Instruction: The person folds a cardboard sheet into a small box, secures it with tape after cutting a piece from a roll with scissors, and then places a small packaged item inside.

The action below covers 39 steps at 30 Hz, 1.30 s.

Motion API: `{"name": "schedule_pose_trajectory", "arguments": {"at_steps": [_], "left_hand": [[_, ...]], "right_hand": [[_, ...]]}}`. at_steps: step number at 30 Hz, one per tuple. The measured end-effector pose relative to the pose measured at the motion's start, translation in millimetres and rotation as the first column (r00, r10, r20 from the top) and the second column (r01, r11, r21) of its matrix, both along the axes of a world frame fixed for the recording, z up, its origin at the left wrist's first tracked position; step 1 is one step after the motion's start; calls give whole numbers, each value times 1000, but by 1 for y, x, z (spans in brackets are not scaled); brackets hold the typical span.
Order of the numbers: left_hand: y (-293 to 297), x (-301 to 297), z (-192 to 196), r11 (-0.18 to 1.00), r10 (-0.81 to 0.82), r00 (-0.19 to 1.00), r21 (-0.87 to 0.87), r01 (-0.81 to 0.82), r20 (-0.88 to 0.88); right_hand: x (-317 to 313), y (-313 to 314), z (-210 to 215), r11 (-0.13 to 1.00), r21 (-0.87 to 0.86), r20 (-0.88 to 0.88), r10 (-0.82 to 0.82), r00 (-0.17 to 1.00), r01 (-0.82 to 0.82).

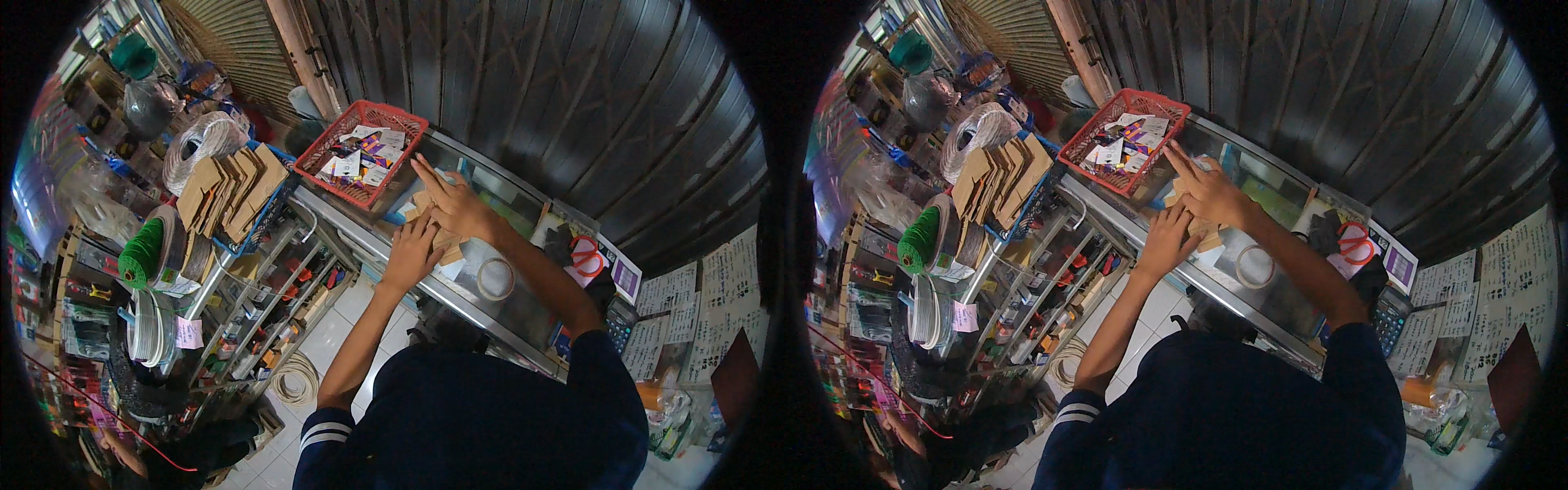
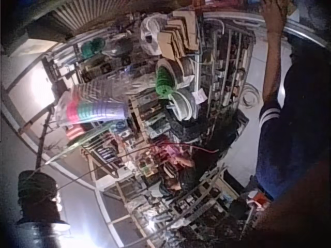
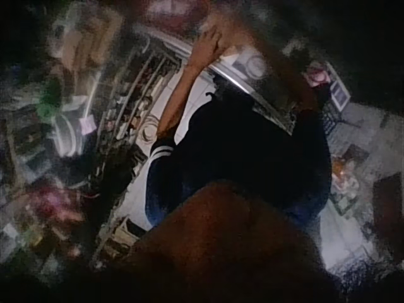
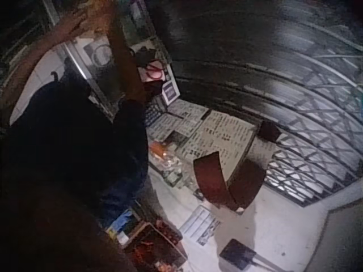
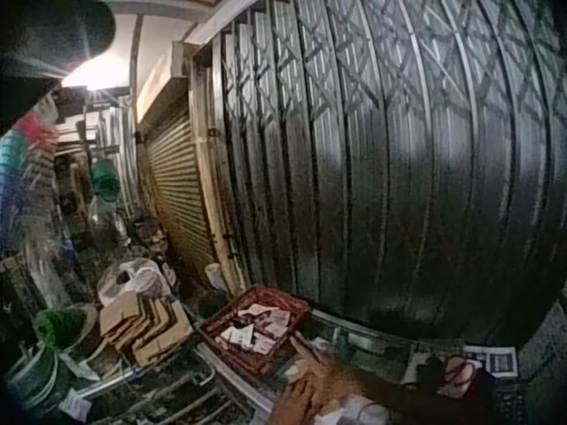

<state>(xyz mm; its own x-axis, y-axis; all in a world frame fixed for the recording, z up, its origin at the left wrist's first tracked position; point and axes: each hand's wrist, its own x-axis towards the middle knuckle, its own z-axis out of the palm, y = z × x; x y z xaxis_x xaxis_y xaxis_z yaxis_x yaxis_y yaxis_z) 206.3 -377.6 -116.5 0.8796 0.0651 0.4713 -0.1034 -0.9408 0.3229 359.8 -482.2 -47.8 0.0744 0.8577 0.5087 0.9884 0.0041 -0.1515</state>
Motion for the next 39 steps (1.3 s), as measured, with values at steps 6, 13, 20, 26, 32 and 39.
{"name": "schedule_pose_trajectory", "arguments": {"at_steps": [6,13,20,26,32,39], "left_hand": [[0,0,-6,999,23,1000,-37,-23,-7],[1,1,-10,998,19,1000,-66,-17,24],[4,1,-16,997,22,1000,-74,-22,0],[6,0,-1,997,-16,994,-73,24,109],[36,12,3,971,-51,996,-229,68,80],[47,33,2,961,-11,994,-273,41,112]], "right_hand": [[-5,-1,-4,1000,-8,13,-27,1000,27],[-16,0,3,998,26,195,-63,979,59],[-16,6,-11,996,90,159,-17,987,2],[-17,1,-23,996,78,228,-52,972,35],[-8,-11,-21,986,13,-361,-150,920,166],[-33,-29,-48,982,93,-804,-25,594,167]]}}
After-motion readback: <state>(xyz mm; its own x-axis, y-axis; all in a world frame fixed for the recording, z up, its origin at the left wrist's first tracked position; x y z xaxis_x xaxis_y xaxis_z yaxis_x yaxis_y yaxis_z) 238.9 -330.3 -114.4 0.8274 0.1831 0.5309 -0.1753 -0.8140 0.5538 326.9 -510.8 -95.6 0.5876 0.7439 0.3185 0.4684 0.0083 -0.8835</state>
